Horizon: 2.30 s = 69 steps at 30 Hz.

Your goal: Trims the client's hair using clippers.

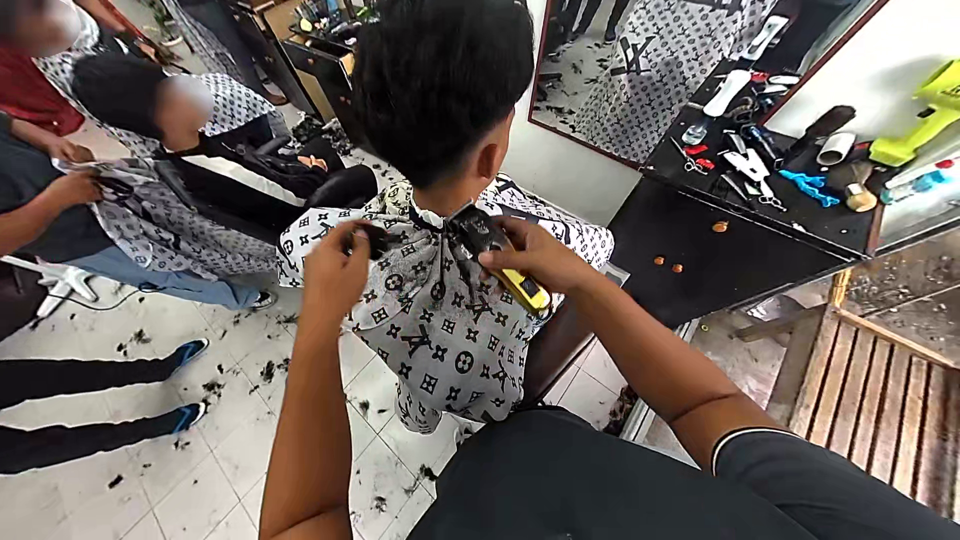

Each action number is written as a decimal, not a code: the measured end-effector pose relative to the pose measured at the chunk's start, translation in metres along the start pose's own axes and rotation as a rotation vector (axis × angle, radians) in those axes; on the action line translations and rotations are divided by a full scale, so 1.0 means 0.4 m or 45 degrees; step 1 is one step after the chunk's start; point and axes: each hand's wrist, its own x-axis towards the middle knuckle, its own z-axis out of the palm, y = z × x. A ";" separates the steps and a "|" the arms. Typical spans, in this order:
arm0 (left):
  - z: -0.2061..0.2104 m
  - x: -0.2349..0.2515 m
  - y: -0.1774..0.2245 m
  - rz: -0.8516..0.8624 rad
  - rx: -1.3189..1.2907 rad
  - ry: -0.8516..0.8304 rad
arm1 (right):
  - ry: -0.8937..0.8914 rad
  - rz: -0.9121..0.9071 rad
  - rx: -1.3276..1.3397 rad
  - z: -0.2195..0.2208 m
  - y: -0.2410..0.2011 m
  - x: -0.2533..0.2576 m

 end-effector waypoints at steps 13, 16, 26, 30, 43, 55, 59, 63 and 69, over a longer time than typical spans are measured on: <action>0.111 0.119 -0.160 -0.438 0.438 0.202 | 0.186 -0.066 -0.209 -0.070 -0.043 0.088; 0.120 0.113 -0.164 -0.446 0.478 0.244 | 0.173 -0.035 -0.169 -0.069 -0.048 0.084; 0.125 0.110 -0.172 -0.454 0.436 0.292 | 0.128 -0.052 -0.101 -0.084 -0.049 0.089; 0.125 0.110 -0.168 -0.459 0.442 0.306 | 0.081 -0.051 -0.027 -0.092 -0.050 0.090; 0.126 0.113 -0.173 -0.471 0.425 0.313 | 0.116 -0.052 -0.143 -0.070 -0.031 0.073; 0.128 0.109 -0.174 -0.481 0.420 0.309 | -0.083 0.008 0.272 -0.098 0.004 0.076; 0.125 0.113 -0.173 -0.474 0.423 0.297 | -0.020 0.224 0.086 -0.054 0.032 0.056; 0.126 0.113 -0.174 -0.485 0.436 0.293 | 0.067 0.109 -0.152 -0.059 -0.017 0.079; 0.131 0.111 -0.174 -0.478 0.448 0.321 | -0.024 -0.009 -0.043 -0.116 -0.064 0.097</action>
